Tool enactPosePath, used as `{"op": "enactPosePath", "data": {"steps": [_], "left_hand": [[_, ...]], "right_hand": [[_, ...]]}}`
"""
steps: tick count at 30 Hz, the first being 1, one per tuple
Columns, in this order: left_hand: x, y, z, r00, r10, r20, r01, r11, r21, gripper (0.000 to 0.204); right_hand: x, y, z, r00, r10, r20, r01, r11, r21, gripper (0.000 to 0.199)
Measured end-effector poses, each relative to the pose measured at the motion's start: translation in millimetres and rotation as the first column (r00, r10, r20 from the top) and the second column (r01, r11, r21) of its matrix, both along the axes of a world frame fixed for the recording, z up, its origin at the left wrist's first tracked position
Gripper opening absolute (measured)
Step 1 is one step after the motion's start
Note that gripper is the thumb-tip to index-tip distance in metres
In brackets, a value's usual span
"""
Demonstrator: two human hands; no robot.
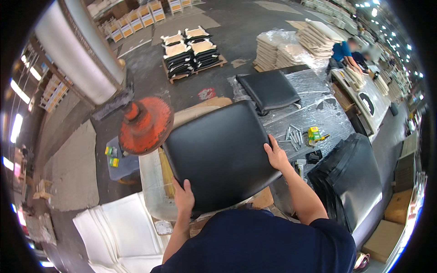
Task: The person uses a pneumatic staple gun to attach a white fabric cover to a chair seat base. They then place a black cushion on the seat, remove it, and cover the base with a white sheet, smoothing it into place.
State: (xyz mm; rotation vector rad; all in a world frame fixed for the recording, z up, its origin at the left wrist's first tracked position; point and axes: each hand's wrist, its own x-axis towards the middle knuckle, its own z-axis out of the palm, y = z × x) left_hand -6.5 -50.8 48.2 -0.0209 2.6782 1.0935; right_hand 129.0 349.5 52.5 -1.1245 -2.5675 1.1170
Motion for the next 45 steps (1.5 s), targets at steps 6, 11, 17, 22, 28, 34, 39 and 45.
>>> {"op": "enactPosePath", "data": {"steps": [6, 11, 17, 22, 28, 34, 39, 45], "left_hand": [[-70, 7, 5, 0.916, -0.110, 0.385, -0.192, 0.723, 0.664, 0.081], [-63, -11, -2, 0.747, -0.278, 0.603, -0.429, 0.492, 0.758, 0.077], [-58, -16, 4, 0.736, -0.366, 0.569, -0.416, 0.419, 0.807, 0.072], [-60, -11, 25, 0.799, -0.349, 0.490, -0.339, 0.412, 0.846, 0.067], [-25, -16, 107, 0.798, -0.185, 0.574, -0.397, 0.555, 0.731, 0.067], [4, -29, 175, 0.808, -0.434, 0.399, -0.398, 0.098, 0.912, 0.068], [-72, -84, 80, 0.802, -0.471, 0.367, -0.300, 0.213, 0.930, 0.067], [-69, -64, 102, 0.841, -0.471, 0.266, -0.136, 0.293, 0.947, 0.057]], "right_hand": [[23, 17, -7, 0.965, -0.152, -0.213, 0.050, 0.907, -0.418, 0.066], [68, -14, -16, 0.901, -0.381, -0.208, 0.117, 0.676, -0.728, 0.072], [80, -31, -9, 0.851, -0.480, -0.212, 0.165, 0.628, -0.760, 0.075], [77, -21, 13, 0.742, -0.514, -0.430, 0.040, 0.674, -0.738, 0.071], [108, -12, 79, 0.632, -0.468, -0.618, 0.125, 0.849, -0.514, 0.032], [152, -43, 204, 0.656, -0.319, -0.684, 0.172, 0.946, -0.276, 0.041], [152, -44, 251, 0.626, -0.204, -0.752, 0.043, 0.973, -0.228, 0.062], [130, -24, 255, 0.584, -0.324, -0.744, 0.071, 0.934, -0.351, 0.066]]}}
